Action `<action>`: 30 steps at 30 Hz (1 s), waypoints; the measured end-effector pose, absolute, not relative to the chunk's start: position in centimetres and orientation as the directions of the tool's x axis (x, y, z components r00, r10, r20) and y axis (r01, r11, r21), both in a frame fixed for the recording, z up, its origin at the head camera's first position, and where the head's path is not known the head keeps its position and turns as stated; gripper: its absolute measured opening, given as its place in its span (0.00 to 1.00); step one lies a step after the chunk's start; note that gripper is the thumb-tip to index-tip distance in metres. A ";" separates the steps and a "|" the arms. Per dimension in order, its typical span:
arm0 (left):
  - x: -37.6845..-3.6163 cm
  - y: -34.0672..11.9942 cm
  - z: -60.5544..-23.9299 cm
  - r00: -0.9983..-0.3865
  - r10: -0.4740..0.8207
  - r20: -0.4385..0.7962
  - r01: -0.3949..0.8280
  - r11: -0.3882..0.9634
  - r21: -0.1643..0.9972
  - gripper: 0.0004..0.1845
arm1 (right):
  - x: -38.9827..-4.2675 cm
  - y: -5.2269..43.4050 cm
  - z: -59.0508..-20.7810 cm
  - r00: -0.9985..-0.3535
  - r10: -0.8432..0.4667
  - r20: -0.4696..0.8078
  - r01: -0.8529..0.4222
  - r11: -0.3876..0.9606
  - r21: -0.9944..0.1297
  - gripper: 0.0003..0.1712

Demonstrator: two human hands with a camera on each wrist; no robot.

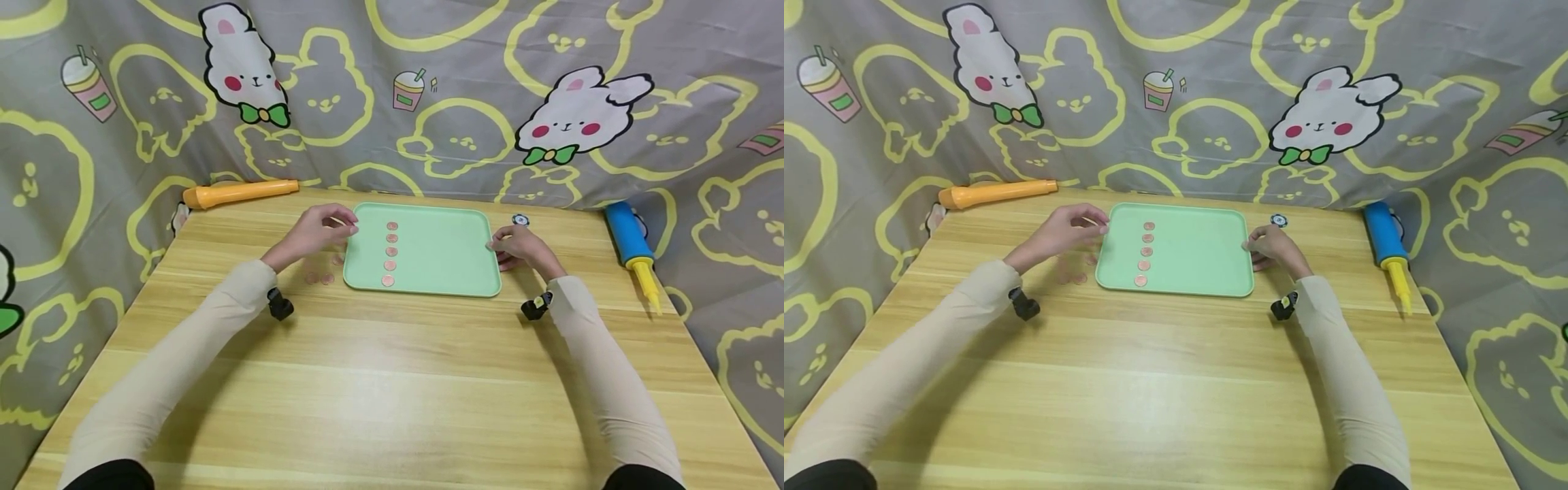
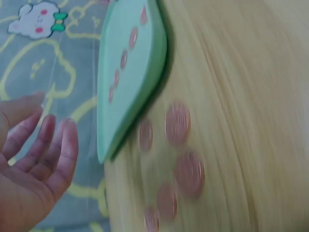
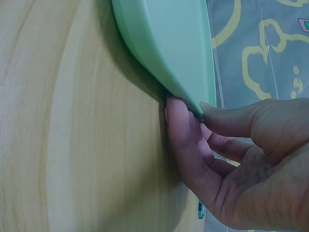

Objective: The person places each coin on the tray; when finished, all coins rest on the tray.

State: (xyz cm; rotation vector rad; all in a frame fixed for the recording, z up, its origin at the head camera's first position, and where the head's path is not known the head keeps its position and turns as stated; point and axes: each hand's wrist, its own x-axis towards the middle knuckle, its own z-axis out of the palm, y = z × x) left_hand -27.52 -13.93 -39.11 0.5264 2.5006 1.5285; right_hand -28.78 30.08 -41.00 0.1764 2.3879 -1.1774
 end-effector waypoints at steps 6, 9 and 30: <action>-28.4 -17.4 -39.5 -0.909 0.415 -0.032 0.157 0.414 0.897 0.26 | -28.8 30.2 -40.9 -0.883 -0.093 -0.461 0.312 0.617 -0.722 0.17; -28.6 -19.1 -39.9 -0.908 0.416 -0.053 0.143 0.425 0.894 0.27 | -28.8 30.1 -41.0 -0.884 -0.103 -0.456 0.304 0.613 -0.729 0.17; -27.8 -23.4 -43.5 -0.871 0.473 -0.130 0.204 0.590 0.781 0.22 | -28.7 30.3 -40.9 -0.881 -0.125 -0.457 0.299 0.600 -0.742 0.15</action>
